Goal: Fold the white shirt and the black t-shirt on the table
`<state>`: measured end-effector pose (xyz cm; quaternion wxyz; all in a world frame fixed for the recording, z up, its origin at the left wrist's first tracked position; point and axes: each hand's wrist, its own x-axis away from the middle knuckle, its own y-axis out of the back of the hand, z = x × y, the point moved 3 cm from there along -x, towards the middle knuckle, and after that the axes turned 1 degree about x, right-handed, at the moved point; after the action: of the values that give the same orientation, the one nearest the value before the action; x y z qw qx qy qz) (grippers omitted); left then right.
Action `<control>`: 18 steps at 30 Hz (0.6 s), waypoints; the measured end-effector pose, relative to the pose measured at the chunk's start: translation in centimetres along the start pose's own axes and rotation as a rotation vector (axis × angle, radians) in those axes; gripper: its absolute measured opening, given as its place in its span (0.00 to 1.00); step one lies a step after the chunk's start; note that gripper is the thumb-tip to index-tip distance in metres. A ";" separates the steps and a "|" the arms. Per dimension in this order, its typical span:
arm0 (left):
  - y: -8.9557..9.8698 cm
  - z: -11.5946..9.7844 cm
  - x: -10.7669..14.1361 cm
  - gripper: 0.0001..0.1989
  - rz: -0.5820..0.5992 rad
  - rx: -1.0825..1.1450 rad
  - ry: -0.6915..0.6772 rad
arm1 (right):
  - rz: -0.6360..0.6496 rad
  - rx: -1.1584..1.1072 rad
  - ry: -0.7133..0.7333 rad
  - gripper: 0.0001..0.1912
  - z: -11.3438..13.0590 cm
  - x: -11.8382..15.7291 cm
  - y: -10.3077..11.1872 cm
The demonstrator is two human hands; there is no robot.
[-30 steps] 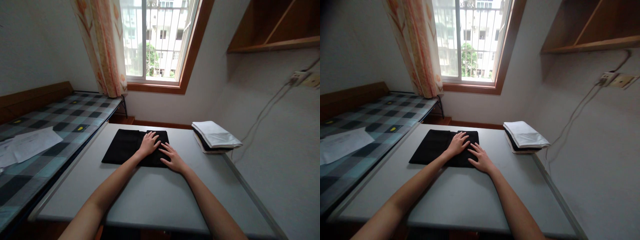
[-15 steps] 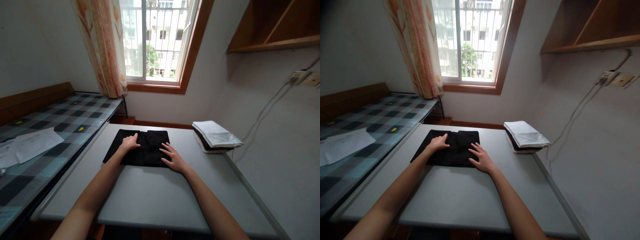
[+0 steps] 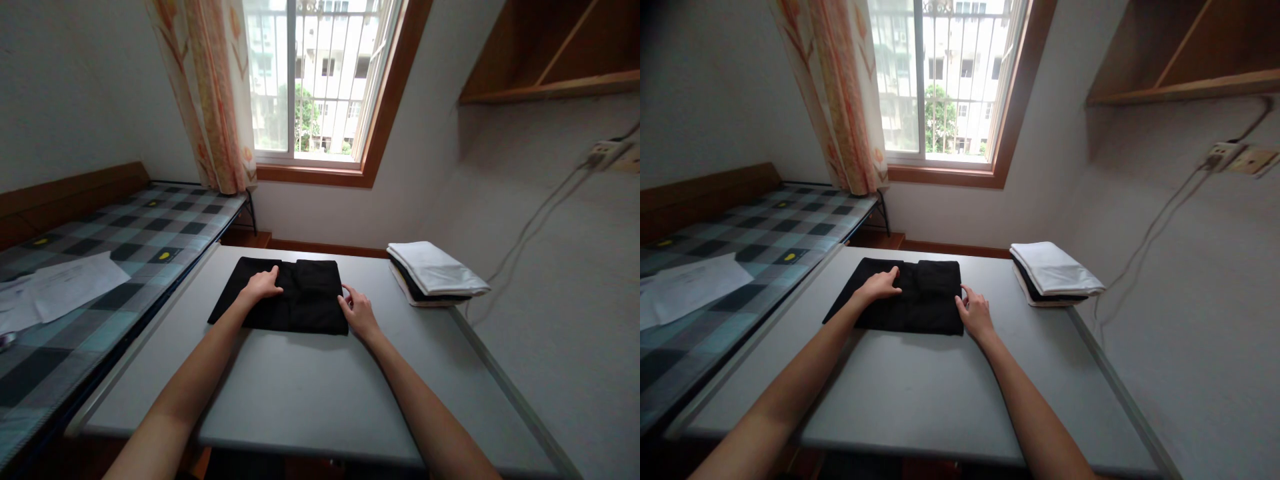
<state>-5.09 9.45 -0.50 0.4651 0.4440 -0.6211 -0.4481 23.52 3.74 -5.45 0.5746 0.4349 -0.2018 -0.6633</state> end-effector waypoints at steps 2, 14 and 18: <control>0.0 0.0 0.0 0.22 0.003 0.005 0.005 | 0.010 -0.022 -0.008 0.25 0.2 0.0 -0.2; -0.1 -0.9 0.3 0.17 -0.148 0.043 -0.025 | 0.053 -0.132 -0.090 0.29 0.3 -0.5 0.2; -0.8 -3.0 0.0 0.16 -0.206 0.171 -0.091 | 0.003 -0.090 -0.109 0.26 -2.0 -1.0 2.3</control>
<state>-2.05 8.82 -0.79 0.3483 0.5226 -0.6287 -0.4586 26.41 4.59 -4.40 0.5825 0.3718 -0.2035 -0.6936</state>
